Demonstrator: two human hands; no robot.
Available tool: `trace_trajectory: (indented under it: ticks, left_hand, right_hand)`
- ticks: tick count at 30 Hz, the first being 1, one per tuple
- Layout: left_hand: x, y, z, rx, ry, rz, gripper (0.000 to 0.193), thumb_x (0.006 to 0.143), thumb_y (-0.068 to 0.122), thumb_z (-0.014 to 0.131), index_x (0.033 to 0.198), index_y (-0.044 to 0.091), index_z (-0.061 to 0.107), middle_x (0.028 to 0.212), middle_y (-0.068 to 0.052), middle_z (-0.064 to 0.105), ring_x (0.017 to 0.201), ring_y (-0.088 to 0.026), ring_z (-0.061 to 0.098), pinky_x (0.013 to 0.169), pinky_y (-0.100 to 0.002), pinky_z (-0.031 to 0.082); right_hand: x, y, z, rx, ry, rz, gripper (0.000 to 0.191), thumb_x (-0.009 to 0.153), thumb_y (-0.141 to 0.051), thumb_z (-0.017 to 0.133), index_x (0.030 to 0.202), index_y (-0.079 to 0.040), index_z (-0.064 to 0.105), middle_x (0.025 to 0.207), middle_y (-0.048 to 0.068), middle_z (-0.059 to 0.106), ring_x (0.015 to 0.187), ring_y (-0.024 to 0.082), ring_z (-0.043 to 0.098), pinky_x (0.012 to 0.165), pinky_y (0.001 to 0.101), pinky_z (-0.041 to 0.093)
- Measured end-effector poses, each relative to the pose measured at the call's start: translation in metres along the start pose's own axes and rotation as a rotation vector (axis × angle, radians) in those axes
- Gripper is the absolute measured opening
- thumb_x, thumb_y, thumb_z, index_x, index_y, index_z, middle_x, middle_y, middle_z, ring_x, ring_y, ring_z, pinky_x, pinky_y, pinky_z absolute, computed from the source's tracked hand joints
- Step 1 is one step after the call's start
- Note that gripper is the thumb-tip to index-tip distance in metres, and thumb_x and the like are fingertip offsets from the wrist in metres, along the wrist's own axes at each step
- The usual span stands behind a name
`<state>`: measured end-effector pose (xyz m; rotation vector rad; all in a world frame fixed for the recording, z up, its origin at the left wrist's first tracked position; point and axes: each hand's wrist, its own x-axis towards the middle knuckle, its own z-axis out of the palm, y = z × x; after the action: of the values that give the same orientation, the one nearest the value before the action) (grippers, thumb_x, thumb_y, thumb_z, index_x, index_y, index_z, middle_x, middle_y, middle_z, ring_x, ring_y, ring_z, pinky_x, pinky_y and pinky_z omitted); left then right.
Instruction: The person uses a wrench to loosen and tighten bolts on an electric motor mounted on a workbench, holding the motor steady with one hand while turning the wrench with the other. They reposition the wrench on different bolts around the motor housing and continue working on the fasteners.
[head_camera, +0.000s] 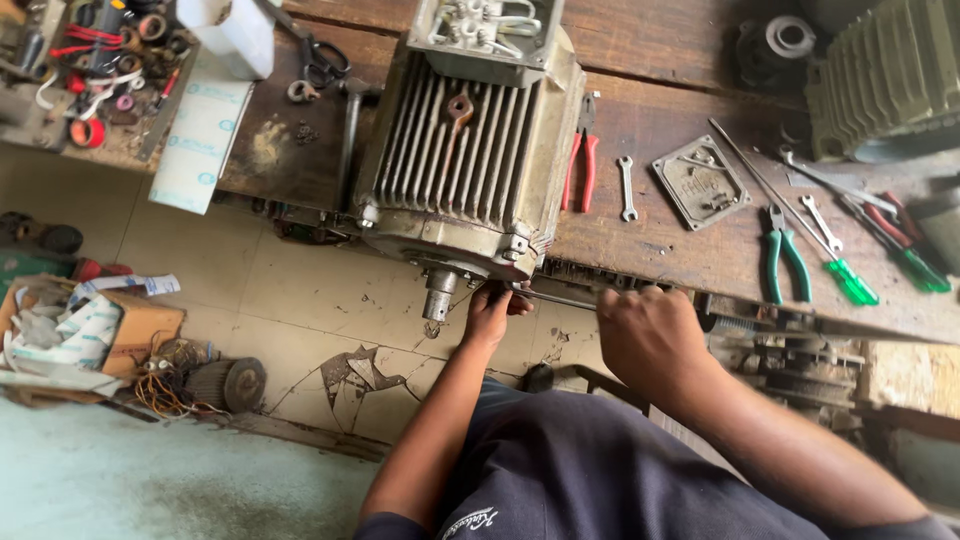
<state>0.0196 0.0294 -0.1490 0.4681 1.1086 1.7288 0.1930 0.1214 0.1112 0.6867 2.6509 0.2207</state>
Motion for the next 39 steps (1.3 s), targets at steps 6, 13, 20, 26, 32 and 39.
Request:
trace_trajectory:
  ticks: [6, 13, 20, 26, 32, 39]
  left_hand:
    - [0.004, -0.005, -0.005, -0.01, 0.003, 0.013, 0.027, 0.107, 0.021, 0.059, 0.122, -0.001, 0.065, 0.099, -0.014, 0.076, 0.077, -0.019, 0.074, 0.068, -0.03, 0.059]
    - [-0.005, -0.007, -0.002, -0.056, 0.081, -0.095, 0.024, 0.104, 0.021, 0.061, 0.115, 0.0, 0.068, 0.099, -0.013, 0.078, 0.077, -0.018, 0.074, 0.068, -0.03, 0.059]
    - [-0.002, -0.016, -0.016, 0.014, 0.094, -0.14, 0.017, 0.102, 0.011, 0.064, 0.109, -0.004, 0.068, 0.091, -0.013, 0.075, 0.08, -0.022, 0.074, 0.072, -0.035, 0.06]
    - [-0.007, -0.007, -0.03, 0.409, 0.165, 0.086, 0.031, 0.097, 0.007, 0.064, 0.126, -0.001, 0.057, 0.117, -0.01, 0.065, 0.099, -0.016, 0.065, 0.082, -0.033, 0.056]
    - [-0.017, 0.02, -0.025, 0.256, 0.137, -0.331, 0.026, 0.103, 0.011, 0.061, 0.125, -0.001, 0.065, 0.113, -0.015, 0.071, 0.081, -0.017, 0.065, 0.067, -0.031, 0.053]
    - [-0.031, 0.024, -0.008, -0.084, 0.086, -0.334, 0.033, 0.104, 0.021, 0.056, 0.13, 0.002, 0.059, 0.116, -0.013, 0.072, 0.091, -0.02, 0.071, 0.078, -0.034, 0.058]
  right_hand:
    - [0.019, -0.007, -0.005, 0.107, -0.227, -0.06, 0.03, 0.092, -0.038, 0.065, 0.093, -0.008, 0.064, 0.076, 0.006, 0.072, 0.068, 0.019, 0.07, 0.059, 0.0353, 0.053]
    - [0.017, -0.001, 0.014, 0.265, -0.188, 0.064, 0.034, 0.104, -0.04, 0.049, 0.097, -0.011, 0.063, 0.07, 0.004, 0.069, 0.058, 0.018, 0.069, 0.05, 0.0364, 0.053]
    - [0.025, 0.017, 0.119, 0.556, -0.14, 0.12, 0.036, 0.099, -0.046, 0.055, 0.093, -0.012, 0.061, 0.069, 0.011, 0.066, 0.065, 0.032, 0.066, 0.058, 0.0464, 0.051]
    - [0.102, -0.036, 0.203, 0.924, 0.299, -0.087, 0.044, 0.084, -0.036, 0.071, 0.114, -0.006, 0.059, 0.098, 0.022, 0.068, 0.088, 0.045, 0.064, 0.077, 0.0541, 0.05]
    - [0.138, -0.062, 0.219, 1.093, 0.255, -0.182, 0.031, 0.092, -0.028, 0.066, 0.111, -0.004, 0.058, 0.103, 0.023, 0.067, 0.098, 0.047, 0.061, 0.084, 0.0543, 0.048]
    - [0.096, -0.036, 0.22, 1.338, 0.193, -0.185, 0.02, 0.097, -0.017, 0.057, 0.111, -0.003, 0.062, 0.1, 0.022, 0.067, 0.097, 0.045, 0.061, 0.08, 0.0525, 0.049]
